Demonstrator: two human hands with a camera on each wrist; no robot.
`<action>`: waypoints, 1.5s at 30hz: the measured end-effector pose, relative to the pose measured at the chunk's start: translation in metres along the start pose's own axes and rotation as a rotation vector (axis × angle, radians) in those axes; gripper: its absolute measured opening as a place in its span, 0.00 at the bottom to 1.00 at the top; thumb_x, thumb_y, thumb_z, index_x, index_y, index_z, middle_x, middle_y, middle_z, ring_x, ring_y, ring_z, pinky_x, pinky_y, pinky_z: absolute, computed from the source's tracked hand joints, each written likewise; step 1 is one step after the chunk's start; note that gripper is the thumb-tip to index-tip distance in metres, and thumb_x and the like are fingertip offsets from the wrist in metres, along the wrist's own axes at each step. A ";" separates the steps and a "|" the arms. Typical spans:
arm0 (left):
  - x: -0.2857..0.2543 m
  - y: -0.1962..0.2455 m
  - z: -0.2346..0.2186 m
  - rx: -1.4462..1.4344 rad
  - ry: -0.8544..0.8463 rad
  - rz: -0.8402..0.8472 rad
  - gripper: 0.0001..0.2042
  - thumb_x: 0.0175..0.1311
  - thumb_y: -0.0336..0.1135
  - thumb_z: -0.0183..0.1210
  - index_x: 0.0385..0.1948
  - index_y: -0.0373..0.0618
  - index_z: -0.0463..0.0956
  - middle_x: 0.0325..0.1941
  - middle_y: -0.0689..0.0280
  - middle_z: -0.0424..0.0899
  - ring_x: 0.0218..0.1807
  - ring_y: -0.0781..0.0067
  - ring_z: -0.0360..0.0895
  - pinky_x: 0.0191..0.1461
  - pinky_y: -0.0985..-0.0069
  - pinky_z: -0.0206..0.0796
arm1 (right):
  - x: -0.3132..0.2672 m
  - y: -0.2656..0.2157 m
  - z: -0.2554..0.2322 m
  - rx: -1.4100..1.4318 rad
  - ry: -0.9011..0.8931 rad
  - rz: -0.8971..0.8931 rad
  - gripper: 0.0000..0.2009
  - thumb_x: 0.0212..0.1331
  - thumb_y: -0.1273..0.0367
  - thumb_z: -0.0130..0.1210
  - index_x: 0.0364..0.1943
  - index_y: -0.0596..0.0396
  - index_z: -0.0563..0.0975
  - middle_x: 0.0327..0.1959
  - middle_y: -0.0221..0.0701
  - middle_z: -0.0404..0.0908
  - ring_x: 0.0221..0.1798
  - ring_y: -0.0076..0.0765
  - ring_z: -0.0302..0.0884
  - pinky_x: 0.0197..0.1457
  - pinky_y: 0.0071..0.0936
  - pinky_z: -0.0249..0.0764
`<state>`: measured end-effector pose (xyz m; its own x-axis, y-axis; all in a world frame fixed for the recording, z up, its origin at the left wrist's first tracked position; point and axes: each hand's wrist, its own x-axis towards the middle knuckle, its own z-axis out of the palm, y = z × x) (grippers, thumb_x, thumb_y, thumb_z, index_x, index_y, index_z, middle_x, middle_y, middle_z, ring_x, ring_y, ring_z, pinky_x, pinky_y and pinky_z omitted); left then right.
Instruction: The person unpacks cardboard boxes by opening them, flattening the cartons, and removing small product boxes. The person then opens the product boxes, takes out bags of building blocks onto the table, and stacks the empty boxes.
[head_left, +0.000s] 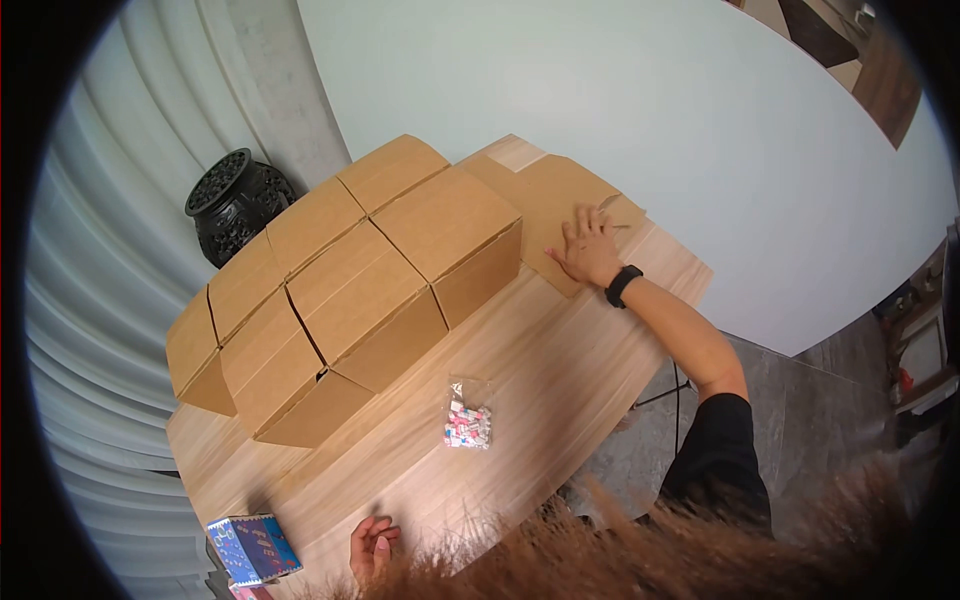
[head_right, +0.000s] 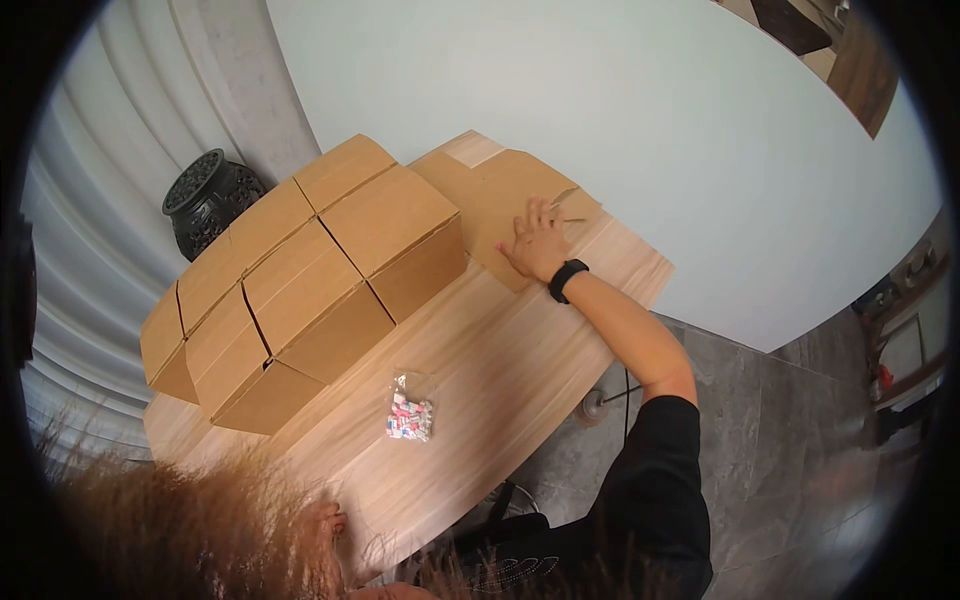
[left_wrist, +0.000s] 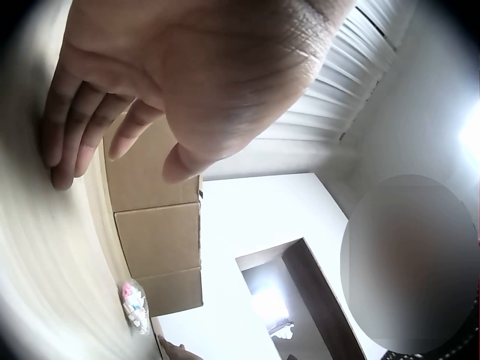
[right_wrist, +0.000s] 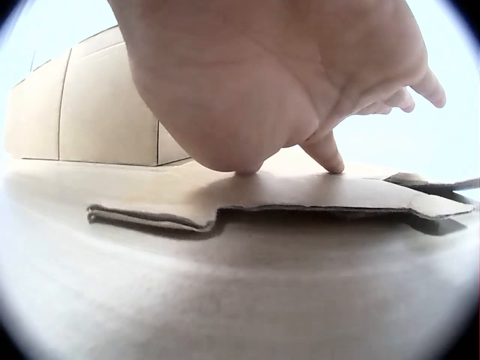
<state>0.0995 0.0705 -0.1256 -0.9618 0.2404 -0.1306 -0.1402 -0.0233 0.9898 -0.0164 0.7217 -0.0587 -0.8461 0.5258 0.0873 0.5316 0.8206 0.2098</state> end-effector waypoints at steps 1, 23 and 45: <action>0.001 -0.009 -0.005 0.002 -0.004 0.004 0.24 0.76 0.35 0.59 0.68 0.35 0.65 0.61 0.52 0.82 0.54 0.65 0.83 0.62 0.70 0.74 | 0.009 -0.003 0.007 0.179 -0.081 0.015 0.44 0.72 0.34 0.36 0.80 0.53 0.58 0.83 0.60 0.42 0.85 0.71 0.34 0.82 0.70 0.37; 0.008 -0.044 -0.037 -0.089 -0.064 -0.020 0.24 0.76 0.36 0.60 0.67 0.34 0.64 0.59 0.50 0.82 0.52 0.64 0.84 0.58 0.67 0.77 | 0.029 -0.015 0.004 0.276 -0.176 0.021 0.43 0.73 0.35 0.32 0.82 0.51 0.53 0.84 0.52 0.46 0.85 0.67 0.41 0.82 0.69 0.41; -0.030 0.140 -0.057 1.023 1.026 0.257 0.32 0.57 0.34 0.74 0.63 0.40 0.72 0.62 0.51 0.71 0.65 0.50 0.70 0.69 0.59 0.63 | -0.176 -0.038 -0.072 0.803 0.050 -0.393 0.10 0.69 0.71 0.59 0.48 0.62 0.82 0.51 0.47 0.85 0.58 0.58 0.79 0.66 0.44 0.72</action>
<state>0.0957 0.0045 0.0138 -0.7369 -0.4532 0.5016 -0.1405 0.8284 0.5422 0.1089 0.5816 -0.0119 -0.9636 0.1787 0.1988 0.0540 0.8584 -0.5101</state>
